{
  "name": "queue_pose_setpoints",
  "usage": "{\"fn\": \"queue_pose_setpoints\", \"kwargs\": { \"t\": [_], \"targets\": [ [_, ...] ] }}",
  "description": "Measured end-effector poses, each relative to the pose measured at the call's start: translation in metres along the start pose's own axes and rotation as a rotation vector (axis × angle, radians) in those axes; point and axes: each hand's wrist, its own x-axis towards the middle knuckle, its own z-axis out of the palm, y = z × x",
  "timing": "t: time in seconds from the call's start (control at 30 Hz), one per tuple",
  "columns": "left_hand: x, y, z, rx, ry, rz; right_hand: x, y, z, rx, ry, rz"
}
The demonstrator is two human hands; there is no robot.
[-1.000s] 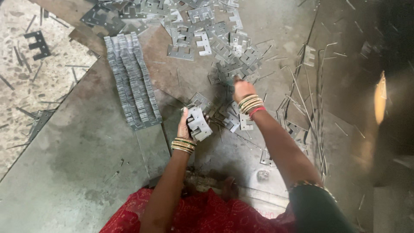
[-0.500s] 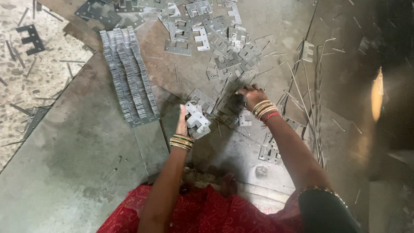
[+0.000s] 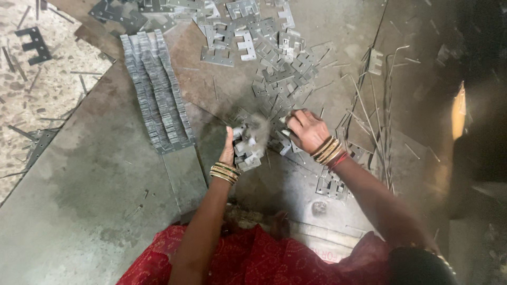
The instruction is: The person picks up small metal brackets from a pile on the floor and stacks them into neat columns. The person handles the brackets one at a time, placing them in organized stacks on the concrete floor.
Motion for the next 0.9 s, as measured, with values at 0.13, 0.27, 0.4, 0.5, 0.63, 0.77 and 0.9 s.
{"fn": "queue_pose_setpoints", "kwargs": {
  "t": [0.13,0.27,0.4,0.5,0.63,0.77,0.9],
  "targets": [
    [-0.004,-0.001,0.001,-0.104,-0.108,0.053,0.000,-0.010,0.024,-0.064,-0.463,0.518],
    [-0.009,0.002,0.006,-0.008,-0.056,0.044,-0.004,-0.010,0.048,0.044,-0.427,0.678],
    [-0.011,0.005,0.011,-0.019,-0.074,0.060,-0.001,-0.002,0.047,-0.002,-0.369,0.637],
    [-0.010,0.003,0.009,-0.031,-0.078,0.071,0.004,0.008,0.036,0.070,-0.306,0.706],
    [-0.006,-0.001,0.007,-0.089,-0.092,0.029,0.013,0.006,0.007,0.501,-0.150,0.541],
    [-0.008,-0.002,0.007,-0.143,-0.050,-0.003,0.028,-0.011,0.001,1.108,-0.331,0.509],
    [-0.011,0.001,0.004,-0.201,-0.133,0.064,0.042,-0.017,0.025,0.416,-0.290,0.382]
  ]
}}
